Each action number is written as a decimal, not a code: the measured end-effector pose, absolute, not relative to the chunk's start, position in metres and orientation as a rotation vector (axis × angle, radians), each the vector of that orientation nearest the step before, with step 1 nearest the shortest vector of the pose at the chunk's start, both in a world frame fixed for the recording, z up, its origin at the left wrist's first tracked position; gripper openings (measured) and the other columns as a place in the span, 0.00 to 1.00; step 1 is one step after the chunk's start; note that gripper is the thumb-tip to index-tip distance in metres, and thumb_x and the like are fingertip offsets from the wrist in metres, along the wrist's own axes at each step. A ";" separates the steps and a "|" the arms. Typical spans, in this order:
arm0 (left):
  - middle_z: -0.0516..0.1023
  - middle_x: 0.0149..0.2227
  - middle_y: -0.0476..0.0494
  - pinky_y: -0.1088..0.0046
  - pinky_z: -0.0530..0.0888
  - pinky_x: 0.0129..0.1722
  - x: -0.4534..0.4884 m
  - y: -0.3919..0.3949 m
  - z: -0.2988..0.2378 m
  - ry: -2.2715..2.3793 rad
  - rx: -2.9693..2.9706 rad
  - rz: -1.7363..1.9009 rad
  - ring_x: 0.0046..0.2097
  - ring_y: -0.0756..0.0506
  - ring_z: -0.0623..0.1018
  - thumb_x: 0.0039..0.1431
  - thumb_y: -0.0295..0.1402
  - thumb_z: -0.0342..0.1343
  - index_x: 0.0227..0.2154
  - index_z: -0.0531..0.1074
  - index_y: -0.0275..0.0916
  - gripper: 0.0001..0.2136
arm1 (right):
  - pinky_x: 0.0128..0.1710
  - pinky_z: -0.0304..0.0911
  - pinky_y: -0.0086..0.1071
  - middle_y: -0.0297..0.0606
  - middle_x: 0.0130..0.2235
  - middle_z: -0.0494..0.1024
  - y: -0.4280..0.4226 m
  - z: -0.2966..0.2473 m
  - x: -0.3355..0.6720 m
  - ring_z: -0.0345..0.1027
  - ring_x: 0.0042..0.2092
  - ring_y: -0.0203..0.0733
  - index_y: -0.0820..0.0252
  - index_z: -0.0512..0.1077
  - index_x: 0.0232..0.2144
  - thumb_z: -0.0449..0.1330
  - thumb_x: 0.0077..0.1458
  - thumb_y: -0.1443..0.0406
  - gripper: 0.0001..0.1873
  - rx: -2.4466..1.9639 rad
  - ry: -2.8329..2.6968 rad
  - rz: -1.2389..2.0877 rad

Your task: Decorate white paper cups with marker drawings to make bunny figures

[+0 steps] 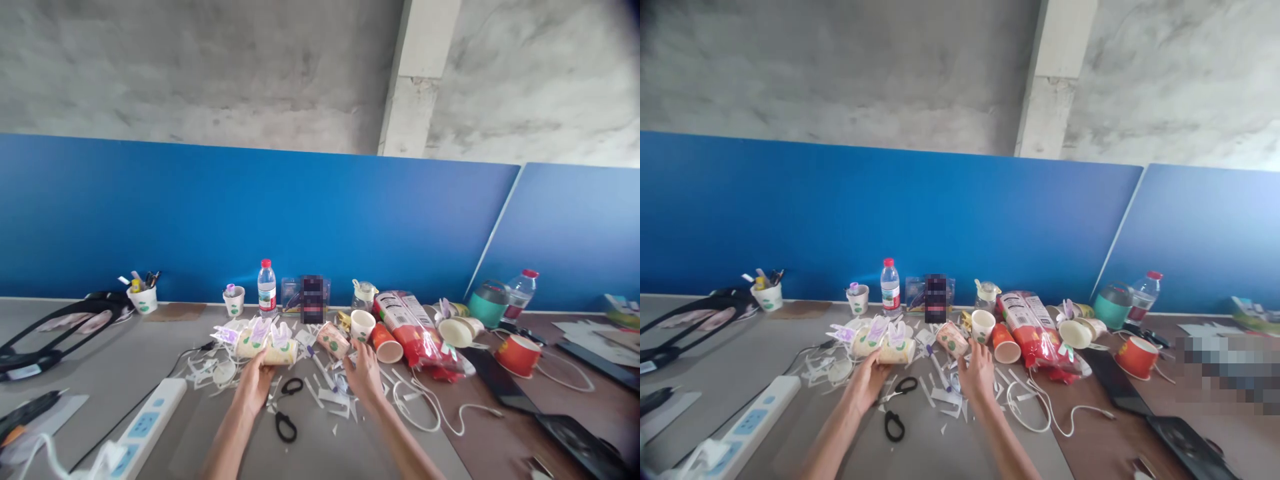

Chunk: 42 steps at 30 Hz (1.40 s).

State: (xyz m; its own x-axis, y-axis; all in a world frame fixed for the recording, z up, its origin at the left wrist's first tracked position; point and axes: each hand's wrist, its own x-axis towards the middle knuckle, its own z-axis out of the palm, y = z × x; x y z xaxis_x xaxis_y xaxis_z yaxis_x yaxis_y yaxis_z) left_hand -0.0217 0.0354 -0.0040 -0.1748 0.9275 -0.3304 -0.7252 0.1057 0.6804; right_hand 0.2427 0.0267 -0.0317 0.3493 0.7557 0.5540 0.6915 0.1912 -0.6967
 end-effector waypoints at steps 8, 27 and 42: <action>0.84 0.30 0.48 0.67 0.81 0.48 -0.025 0.036 -0.018 0.957 0.297 1.480 0.37 0.44 0.87 0.60 0.15 0.60 0.28 0.73 0.41 0.12 | 0.57 0.66 0.54 0.50 0.49 0.81 0.042 -0.018 0.228 0.74 0.55 0.66 0.57 0.77 0.50 0.66 0.48 0.64 0.24 -1.592 -1.442 0.090; 0.85 0.55 0.33 0.51 0.74 0.60 0.014 -0.010 -0.002 0.719 0.964 1.187 0.60 0.29 0.81 0.39 0.49 0.81 0.61 0.73 0.45 0.44 | 0.56 0.76 0.64 0.56 0.63 0.78 -0.015 -0.055 0.195 0.76 0.61 0.71 0.52 0.61 0.71 0.62 0.65 0.51 0.37 -1.100 -1.682 -0.055; 0.88 0.42 0.40 0.60 0.78 0.50 -0.006 -0.003 0.011 0.811 1.096 1.050 0.46 0.36 0.86 0.49 0.53 0.74 0.47 0.81 0.40 0.27 | 0.49 0.74 0.50 0.47 0.41 0.85 0.002 -0.021 0.267 0.79 0.44 0.54 0.57 0.80 0.43 0.56 0.63 0.64 0.13 -1.427 -1.468 0.103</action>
